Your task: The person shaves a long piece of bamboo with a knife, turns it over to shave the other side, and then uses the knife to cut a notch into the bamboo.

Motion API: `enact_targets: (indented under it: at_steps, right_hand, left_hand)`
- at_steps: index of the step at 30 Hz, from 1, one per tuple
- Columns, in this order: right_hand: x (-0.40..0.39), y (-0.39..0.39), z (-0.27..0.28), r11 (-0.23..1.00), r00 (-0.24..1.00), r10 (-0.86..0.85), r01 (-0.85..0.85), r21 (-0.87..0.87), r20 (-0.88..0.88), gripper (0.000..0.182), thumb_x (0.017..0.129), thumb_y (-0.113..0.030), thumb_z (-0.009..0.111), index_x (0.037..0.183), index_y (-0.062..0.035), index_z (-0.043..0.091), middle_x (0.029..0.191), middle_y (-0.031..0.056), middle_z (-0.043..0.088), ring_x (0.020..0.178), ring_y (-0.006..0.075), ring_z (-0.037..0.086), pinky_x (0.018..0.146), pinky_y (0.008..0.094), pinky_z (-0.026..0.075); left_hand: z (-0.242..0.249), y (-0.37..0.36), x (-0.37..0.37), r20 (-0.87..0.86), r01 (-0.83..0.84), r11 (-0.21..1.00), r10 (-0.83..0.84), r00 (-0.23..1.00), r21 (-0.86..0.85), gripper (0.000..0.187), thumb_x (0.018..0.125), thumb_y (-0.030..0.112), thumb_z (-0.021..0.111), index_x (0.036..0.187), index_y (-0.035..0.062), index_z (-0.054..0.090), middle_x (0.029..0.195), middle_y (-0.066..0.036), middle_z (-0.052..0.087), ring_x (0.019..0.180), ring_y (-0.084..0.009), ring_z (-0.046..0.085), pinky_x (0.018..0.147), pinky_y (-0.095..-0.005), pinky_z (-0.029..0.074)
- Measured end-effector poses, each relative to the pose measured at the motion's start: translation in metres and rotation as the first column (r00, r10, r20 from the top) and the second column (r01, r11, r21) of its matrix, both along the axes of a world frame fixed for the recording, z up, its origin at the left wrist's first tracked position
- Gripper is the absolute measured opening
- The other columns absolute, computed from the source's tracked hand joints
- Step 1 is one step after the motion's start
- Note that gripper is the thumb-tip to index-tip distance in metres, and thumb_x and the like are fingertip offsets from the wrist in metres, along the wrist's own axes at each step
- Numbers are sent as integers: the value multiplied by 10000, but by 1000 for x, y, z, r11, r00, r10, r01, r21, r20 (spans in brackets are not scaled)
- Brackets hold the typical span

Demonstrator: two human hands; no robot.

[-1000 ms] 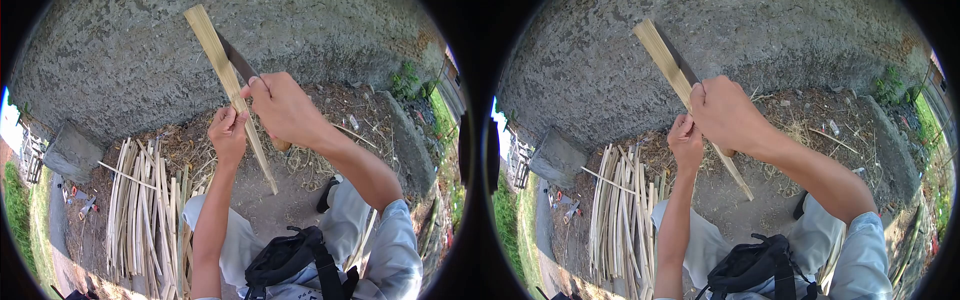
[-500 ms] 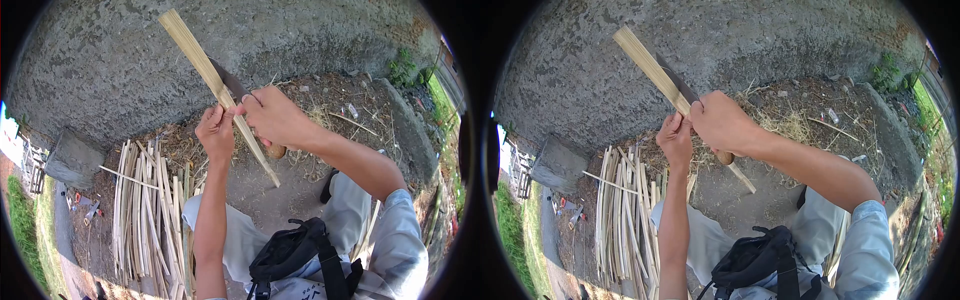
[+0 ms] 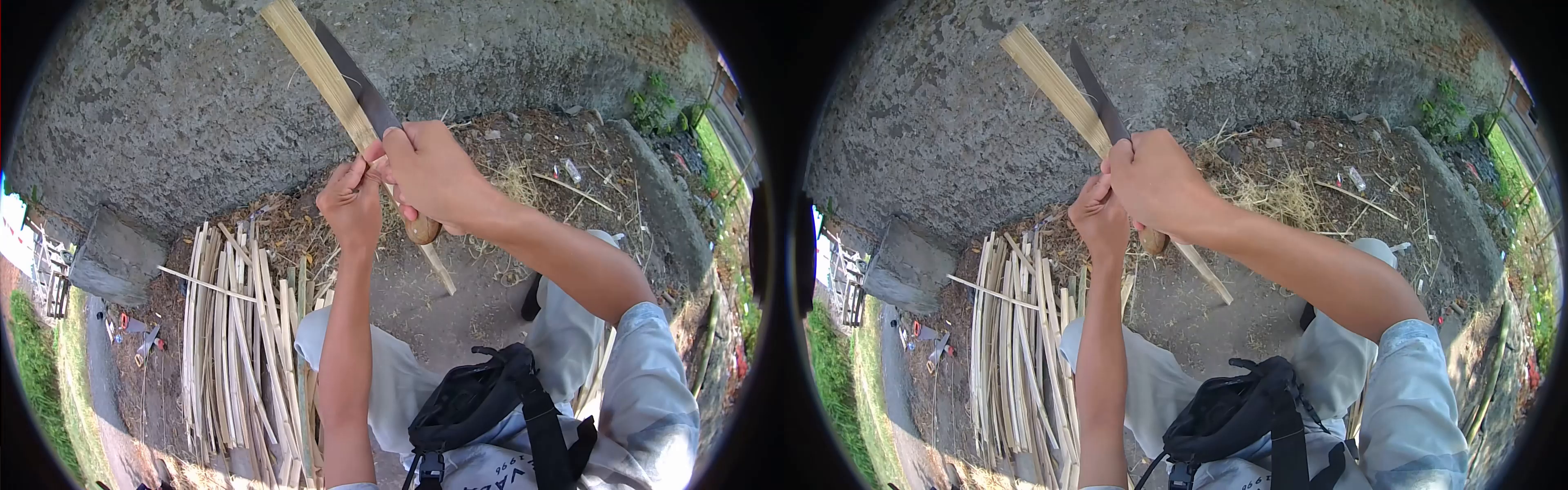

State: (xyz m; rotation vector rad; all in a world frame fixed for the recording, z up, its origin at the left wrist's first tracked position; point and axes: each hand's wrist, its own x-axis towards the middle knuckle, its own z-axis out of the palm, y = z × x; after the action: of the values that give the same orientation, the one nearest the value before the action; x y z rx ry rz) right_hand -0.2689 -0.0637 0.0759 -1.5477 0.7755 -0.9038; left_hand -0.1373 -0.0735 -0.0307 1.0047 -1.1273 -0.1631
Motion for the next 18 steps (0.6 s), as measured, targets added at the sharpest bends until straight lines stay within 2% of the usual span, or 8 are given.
enact_targets:
  at_steps: [3, 6, 9, 10, 13, 14, 17, 18]
  right_hand:
    - [-2, 5, -15, 1000, 961, -14, 8, -22, -278, 333, 928, -158, 386, 798, 86, 571, 526, 92, 510, 377, 177, 499, 373, 348, 407]
    - [-7, 3, -4, 996, 986, 29, -14, 89, -167, 364, 943, -179, 390, 786, 98, 565, 523, 90, 509, 393, 185, 535, 384, 349, 440]
    - [-5, 12, -4, 995, 982, -81, 71, -67, -171, 364, 947, -182, 395, 776, 94, 559, 529, 84, 507, 400, 185, 540, 389, 344, 449]
    - [-3, 9, -21, 992, 980, -91, 73, -106, -175, 331, 939, -164, 400, 774, 79, 551, 531, 71, 495, 385, 173, 508, 374, 341, 423]
    - [-16, 7, -32, 991, 954, 35, 6, 135, -298, 317, 937, -157, 401, 788, 75, 557, 528, 59, 481, 379, 164, 489, 372, 338, 412]
    - [-19, 6, -30, 990, 950, 34, 10, 138, -312, 313, 937, -156, 392, 827, 72, 576, 530, 56, 483, 378, 158, 487, 374, 337, 410]
    - [-19, 8, -24, 994, 994, -35, 46, 101, -106, 305, 935, -152, 389, 856, 62, 592, 535, 56, 484, 375, 151, 474, 370, 331, 396]
    - [-21, 8, -28, 995, 990, -29, 42, 94, -139, 306, 941, -159, 390, 880, 65, 588, 552, 40, 479, 384, 132, 458, 369, 313, 387]
  left_hand:
    - [0, 5, 12, 23, -26, 999, 26, 999, 31, 167, 817, -13, 689, 983, -11, 708, 726, -8, 610, 645, -48, 495, 571, -208, 398]
    - [1, 9, 11, 35, -16, 1000, 16, 999, -4, 167, 813, -15, 689, 980, -15, 702, 710, -12, 605, 631, -49, 491, 561, -208, 394]
    - [-4, 6, 2, 36, -38, 999, 38, 999, -7, 164, 806, -9, 697, 970, -22, 702, 698, -20, 607, 620, -53, 490, 551, -209, 391]
    - [-4, 10, 2, 28, -39, 999, 39, 999, 22, 167, 803, -6, 703, 969, -21, 703, 699, -21, 610, 619, -53, 489, 550, -210, 390]
    - [5, 15, 5, 4, -40, 997, 40, 999, 73, 175, 791, 2, 719, 965, -17, 708, 703, -24, 620, 615, -51, 488, 544, -211, 388]
    - [5, 12, 3, 14, -46, 998, 46, 999, 45, 184, 790, 2, 720, 971, -23, 705, 708, -21, 621, 616, -47, 484, 542, -212, 387]
    - [1, 6, -2, -7, 16, 1000, -16, 1000, 19, 190, 791, 2, 720, 978, -31, 703, 727, -18, 625, 640, -45, 488, 559, -212, 391]
    - [-2, 5, -3, -38, 30, 999, -29, 999, 24, 192, 793, 4, 721, 981, -31, 703, 732, -13, 623, 647, -44, 487, 565, -209, 389]
